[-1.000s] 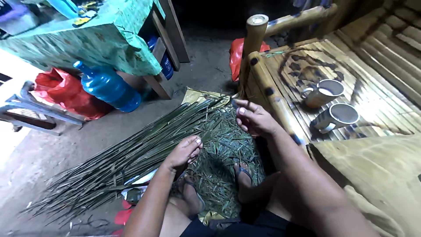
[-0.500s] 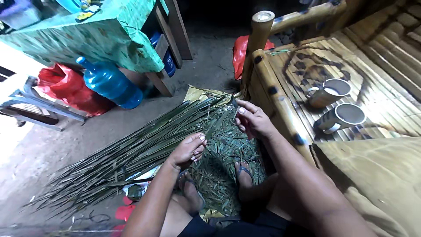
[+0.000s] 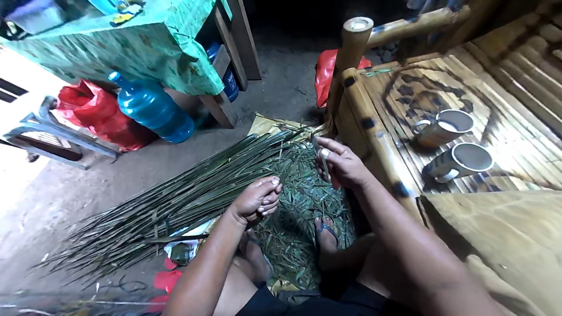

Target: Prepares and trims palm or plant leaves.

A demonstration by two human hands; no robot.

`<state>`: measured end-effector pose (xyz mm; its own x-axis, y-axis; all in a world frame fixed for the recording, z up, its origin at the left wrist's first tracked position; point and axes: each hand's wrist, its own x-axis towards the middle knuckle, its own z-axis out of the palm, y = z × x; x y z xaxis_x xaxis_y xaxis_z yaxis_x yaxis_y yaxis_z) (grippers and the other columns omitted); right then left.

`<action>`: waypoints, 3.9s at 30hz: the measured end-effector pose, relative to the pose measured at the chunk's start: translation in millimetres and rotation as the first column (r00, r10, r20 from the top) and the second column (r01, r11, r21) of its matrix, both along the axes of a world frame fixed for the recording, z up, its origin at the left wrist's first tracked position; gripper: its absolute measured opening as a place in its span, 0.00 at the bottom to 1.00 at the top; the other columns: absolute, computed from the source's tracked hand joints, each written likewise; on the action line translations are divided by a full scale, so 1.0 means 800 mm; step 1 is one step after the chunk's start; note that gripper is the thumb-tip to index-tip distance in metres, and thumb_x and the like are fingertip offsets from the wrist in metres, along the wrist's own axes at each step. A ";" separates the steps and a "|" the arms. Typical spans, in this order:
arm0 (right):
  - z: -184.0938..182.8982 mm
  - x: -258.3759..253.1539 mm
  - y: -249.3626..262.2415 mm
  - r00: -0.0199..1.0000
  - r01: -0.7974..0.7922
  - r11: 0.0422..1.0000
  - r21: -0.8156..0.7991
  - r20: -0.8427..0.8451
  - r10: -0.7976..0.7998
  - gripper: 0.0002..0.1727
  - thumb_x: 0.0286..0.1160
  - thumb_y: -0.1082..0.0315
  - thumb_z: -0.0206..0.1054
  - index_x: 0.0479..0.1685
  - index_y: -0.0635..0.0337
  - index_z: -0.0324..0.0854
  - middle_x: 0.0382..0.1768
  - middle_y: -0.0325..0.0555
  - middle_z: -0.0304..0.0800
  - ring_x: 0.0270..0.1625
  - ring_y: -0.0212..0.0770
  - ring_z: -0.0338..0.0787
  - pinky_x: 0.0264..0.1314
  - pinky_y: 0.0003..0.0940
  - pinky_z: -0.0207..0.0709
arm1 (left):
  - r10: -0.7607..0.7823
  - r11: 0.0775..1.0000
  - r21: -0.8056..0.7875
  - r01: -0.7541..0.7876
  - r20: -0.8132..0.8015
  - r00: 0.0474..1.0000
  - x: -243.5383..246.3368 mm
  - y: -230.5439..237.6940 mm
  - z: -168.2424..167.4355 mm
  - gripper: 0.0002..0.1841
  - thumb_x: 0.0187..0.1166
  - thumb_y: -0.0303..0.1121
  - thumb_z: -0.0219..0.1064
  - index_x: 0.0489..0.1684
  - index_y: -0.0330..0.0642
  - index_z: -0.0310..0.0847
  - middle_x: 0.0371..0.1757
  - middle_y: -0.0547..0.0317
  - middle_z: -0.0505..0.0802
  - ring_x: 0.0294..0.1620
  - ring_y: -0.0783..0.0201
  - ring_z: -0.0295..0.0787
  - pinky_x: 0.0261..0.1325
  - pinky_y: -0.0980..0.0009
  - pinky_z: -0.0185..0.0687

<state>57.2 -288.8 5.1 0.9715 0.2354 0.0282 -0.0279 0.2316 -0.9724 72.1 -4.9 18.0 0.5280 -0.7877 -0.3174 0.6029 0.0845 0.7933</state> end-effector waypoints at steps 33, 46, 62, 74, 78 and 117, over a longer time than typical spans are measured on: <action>-0.007 -0.011 0.030 0.995 -0.100 0.989 -0.113 -0.034 0.097 0.18 0.90 0.57 0.52 0.58 0.62 0.79 0.26 0.42 0.87 0.21 0.32 0.83 0.24 0.27 0.81 | -0.026 0.864 0.396 -0.312 0.654 0.756 -0.009 -0.022 0.003 0.16 0.94 0.33 0.47 0.50 0.38 0.84 0.25 0.66 0.85 0.23 0.74 0.79 0.32 0.79 0.79; -0.010 0.000 0.003 0.998 0.043 0.998 0.038 0.050 -0.045 0.19 0.90 0.59 0.55 0.71 0.55 0.78 0.26 0.40 0.87 0.20 0.32 0.84 0.23 0.27 0.83 | 0.073 0.964 0.221 -0.147 0.314 0.947 -0.006 -0.005 0.009 0.17 0.93 0.35 0.45 0.38 0.46 0.80 0.14 0.74 0.71 0.13 0.79 0.64 0.19 0.83 0.64; -0.012 -0.015 0.041 0.987 -0.132 0.987 0.094 -0.082 0.139 0.23 0.89 0.61 0.55 0.80 0.54 0.73 0.25 0.41 0.85 0.21 0.31 0.83 0.25 0.26 0.82 | 0.152 0.911 0.303 -0.279 0.382 0.912 -0.009 -0.018 0.014 0.16 0.94 0.33 0.48 0.42 0.37 0.81 0.18 0.65 0.81 0.13 0.77 0.72 0.19 0.84 0.71; -0.006 -0.005 0.026 0.991 0.116 0.988 0.101 -0.079 -0.108 0.19 0.92 0.62 0.53 0.72 0.57 0.79 0.23 0.39 0.84 0.17 0.29 0.79 0.21 0.23 0.79 | -0.023 0.892 0.334 -0.305 0.707 0.707 -0.014 -0.023 -0.005 0.12 0.88 0.29 0.58 0.57 0.31 0.83 0.47 0.54 0.94 0.46 0.64 0.95 0.58 0.65 0.93; 0.006 -0.003 0.009 0.979 0.199 0.976 0.092 -0.073 -0.192 0.18 0.92 0.60 0.53 0.72 0.53 0.77 0.24 0.39 0.83 0.17 0.29 0.80 0.20 0.24 0.81 | -0.085 0.873 0.393 -0.287 0.703 0.706 -0.009 -0.016 -0.012 0.15 0.93 0.32 0.50 0.53 0.34 0.84 0.39 0.59 0.95 0.41 0.68 0.95 0.54 0.68 0.92; -0.014 -0.011 0.046 0.990 -0.100 0.994 0.040 -0.100 0.104 0.23 0.89 0.63 0.55 0.80 0.57 0.74 0.25 0.41 0.85 0.22 0.32 0.82 0.27 0.27 0.81 | 0.025 0.945 0.297 -0.137 0.351 0.936 -0.007 -0.012 0.012 0.16 0.95 0.34 0.45 0.49 0.36 0.79 0.22 0.62 0.87 0.14 0.75 0.78 0.20 0.82 0.77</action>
